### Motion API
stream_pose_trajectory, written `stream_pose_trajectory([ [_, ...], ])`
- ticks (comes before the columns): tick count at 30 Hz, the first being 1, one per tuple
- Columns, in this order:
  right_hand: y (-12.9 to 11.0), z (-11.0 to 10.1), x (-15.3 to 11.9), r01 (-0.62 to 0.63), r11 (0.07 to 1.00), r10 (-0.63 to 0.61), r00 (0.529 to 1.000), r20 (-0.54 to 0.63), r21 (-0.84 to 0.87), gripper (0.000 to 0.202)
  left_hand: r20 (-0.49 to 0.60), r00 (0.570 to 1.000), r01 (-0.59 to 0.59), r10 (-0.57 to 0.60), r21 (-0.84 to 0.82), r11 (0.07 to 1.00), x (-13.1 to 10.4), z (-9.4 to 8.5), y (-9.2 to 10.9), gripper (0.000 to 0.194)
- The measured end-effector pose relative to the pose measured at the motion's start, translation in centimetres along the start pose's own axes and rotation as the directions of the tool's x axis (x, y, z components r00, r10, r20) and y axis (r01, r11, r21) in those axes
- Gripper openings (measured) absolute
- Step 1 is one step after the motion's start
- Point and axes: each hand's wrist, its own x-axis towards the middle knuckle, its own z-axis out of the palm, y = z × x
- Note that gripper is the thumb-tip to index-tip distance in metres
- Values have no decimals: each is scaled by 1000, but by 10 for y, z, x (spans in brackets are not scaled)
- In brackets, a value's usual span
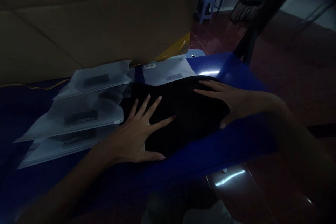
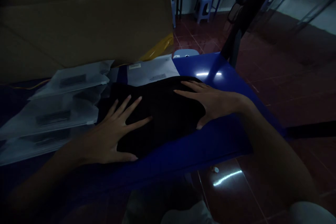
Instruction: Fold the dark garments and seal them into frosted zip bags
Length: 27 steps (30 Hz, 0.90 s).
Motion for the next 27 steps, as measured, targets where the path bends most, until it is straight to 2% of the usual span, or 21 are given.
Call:
stream_pose_trajectory([
  [2, -9, 1, 5, 26, 1000, -26, 999, -47, 14, 126, -12, 1000, -18, 18, -1, 1000, 1, 0, 2, 103],
  [4, -23, 5, 13, 9, 999, 1, 982, -191, 49, 93, -26, 999, -38, 38, 2, 999, 2, 0, 5, 98],
  [5, -30, 8, 17, -16, 998, 36, 948, -315, 67, 70, -34, 998, -49, 49, 1, 999, 2, 0, 6, 95],
  [6, -37, 13, 21, -58, 996, 84, 883, -462, 71, 56, -43, 997, -57, 57, -2, 998, 3, 0, 8, 90],
  [7, -44, 18, 25, -94, 995, 101, 821, -561, 42, 52, -56, 997, -62, 61, -8, 998, 4, 1, 10, 84],
  [8, -50, 25, 28, -116, 993, 91, 790, -606, -3, 50, -75, 996, -58, 57, -15, 998, 6, 2, 11, 76],
  [9, -54, 31, 32, -102, 994, 53, 799, -599, -48, 50, -97, 994, -46, 44, -21, 999, 7, 3, 13, 69],
  [11, -60, 43, 36, -33, 995, -19, 857, -514, -92, 60, -140, 990, -2, -1, -18, 1000, 10, 6, 14, 63],
  [13, -59, 50, 38, -22, 995, -16, 924, -383, -95, 72, -160, 986, 51, -49, 9, 999, 12, 10, 13, 69],
  [15, -53, 51, 38, -14, 994, -18, 959, -282, -110, 82, -156, 983, 108, -100, 43, 993, 12, 15, 12, 83],
  [17, -43, 48, 37, -7, 994, -19, 973, -229, -112, 88, -152, 977, 158, -147, 63, 985, 12, 18, 10, 96],
  [20, -28, 41, 34, 18, 995, -38, 980, -197, -101, 84, -156, 969, 205, -193, 61, 977, 10, 21, 9, 104],
  [24, -20, 36, 33, 43, 995, -60, 979, -193, -90, 78, -151, 958, 254, -245, 41, 966, 10, 19, 12, 98],
  [27, -26, 35, 35, 18, 996, -43, 957, -287, -92, 71, -187, 948, 269, -258, 33, 963, 11, 15, 12, 85],
])
